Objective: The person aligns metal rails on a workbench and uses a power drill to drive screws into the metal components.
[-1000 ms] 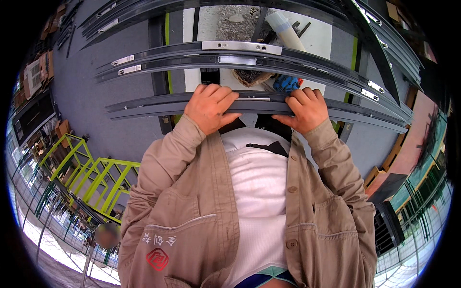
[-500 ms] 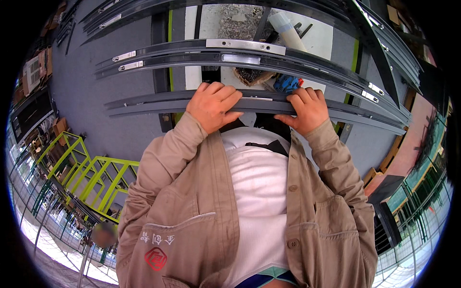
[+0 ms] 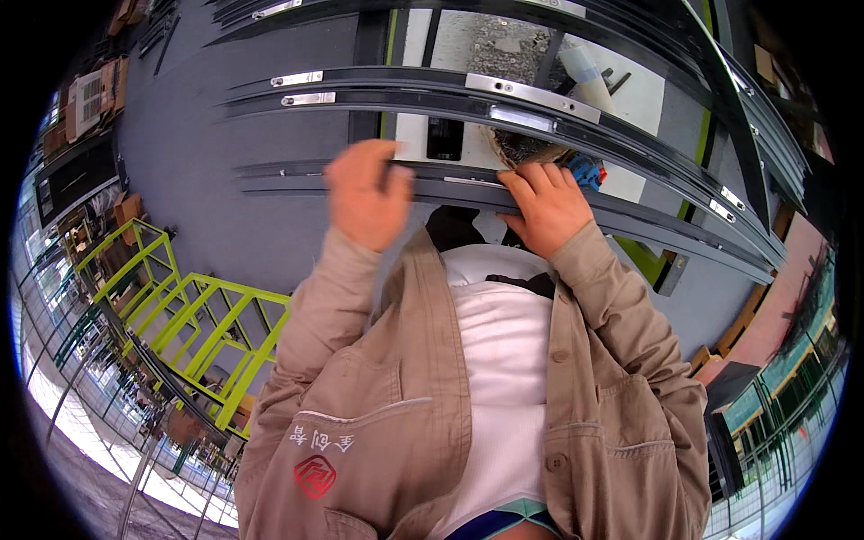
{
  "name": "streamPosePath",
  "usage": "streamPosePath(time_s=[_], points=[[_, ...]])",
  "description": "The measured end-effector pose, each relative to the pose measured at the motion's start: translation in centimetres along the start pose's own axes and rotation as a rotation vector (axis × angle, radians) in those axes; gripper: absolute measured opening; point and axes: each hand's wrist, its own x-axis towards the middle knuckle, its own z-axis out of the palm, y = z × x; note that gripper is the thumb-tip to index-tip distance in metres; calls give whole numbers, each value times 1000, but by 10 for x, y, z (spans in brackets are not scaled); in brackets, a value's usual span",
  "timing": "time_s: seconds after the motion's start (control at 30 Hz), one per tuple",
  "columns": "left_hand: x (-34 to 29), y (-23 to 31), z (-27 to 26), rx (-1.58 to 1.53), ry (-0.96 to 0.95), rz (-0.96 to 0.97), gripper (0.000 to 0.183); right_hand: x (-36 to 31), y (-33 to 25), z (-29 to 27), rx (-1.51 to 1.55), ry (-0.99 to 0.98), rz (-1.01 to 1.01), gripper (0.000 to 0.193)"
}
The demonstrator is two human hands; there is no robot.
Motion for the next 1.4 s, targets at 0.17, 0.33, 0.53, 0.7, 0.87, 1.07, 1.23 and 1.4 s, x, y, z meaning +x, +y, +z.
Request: streamPosePath(time_s=[0.17,0.33,0.53,0.7,0.87,1.07,1.23,1.4], points=[[-25,-106,-38,579,119,-373,28,1,0,4,12,19,16,49],[-9,-109,-49,450,0,-677,28,2,-1,8,-20,23,53,48],[-3,-126,-55,369,33,-722,22,3,-2,7,-33,54,50,47],[-7,-139,-52,333,124,-620,20,5,-1,7,-33,54,57,49],[-10,-144,-49,323,169,-595,19,6,-1,8,-52,56,59,50],[-9,-150,-52,353,164,-564,23,4,-1,7,-52,56,59,51],[-15,-151,-50,462,226,-489,24,5,-1,7,-44,43,50,46],[-3,-94,-50,471,92,-272,20,3,-2,6,-49,55,37,47]])
